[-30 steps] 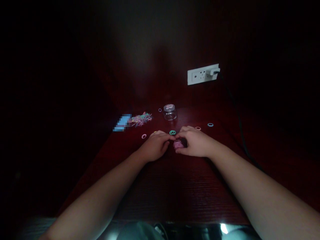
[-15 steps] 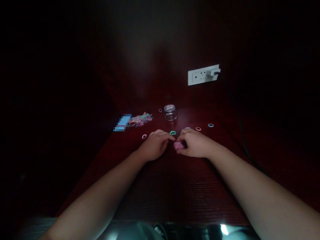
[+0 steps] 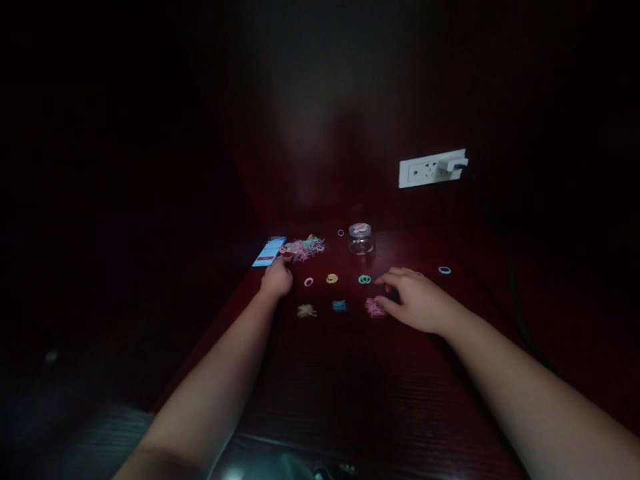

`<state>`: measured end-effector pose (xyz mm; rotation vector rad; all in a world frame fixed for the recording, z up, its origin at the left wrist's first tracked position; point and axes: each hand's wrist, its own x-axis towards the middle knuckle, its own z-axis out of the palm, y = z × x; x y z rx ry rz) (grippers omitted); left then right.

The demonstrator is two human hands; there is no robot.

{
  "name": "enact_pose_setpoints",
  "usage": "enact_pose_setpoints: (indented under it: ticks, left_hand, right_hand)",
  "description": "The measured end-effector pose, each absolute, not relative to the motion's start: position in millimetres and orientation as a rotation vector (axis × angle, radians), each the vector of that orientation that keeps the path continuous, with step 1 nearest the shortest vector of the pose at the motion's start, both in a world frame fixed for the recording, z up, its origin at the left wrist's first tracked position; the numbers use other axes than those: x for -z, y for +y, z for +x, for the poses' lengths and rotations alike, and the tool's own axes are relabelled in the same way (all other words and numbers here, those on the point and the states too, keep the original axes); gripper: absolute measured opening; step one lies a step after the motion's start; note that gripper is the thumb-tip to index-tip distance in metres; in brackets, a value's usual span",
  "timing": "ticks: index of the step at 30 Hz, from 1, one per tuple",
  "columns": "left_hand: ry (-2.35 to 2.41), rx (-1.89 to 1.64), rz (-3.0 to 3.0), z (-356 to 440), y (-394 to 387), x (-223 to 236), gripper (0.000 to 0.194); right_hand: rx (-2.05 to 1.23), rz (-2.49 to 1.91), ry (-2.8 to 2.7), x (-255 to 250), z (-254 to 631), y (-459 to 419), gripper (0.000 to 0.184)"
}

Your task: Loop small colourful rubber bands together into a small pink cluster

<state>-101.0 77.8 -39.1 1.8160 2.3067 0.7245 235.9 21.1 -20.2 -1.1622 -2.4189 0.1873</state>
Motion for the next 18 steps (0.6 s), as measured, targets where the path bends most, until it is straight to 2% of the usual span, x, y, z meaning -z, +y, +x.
enact_pose_setpoints:
  ticks: [3, 18]
  left_hand:
    - [2.273, -0.699, 1.864, -96, 80, 43, 0.047]
    - [2.184, -0.572, 2.066, -84, 88, 55, 0.046]
  right_hand:
    - [-0.179, -1.155, -2.398, 20, 236, 22, 0.024]
    - [-0.273, -1.135, -2.295, 13, 229, 15, 0.018]
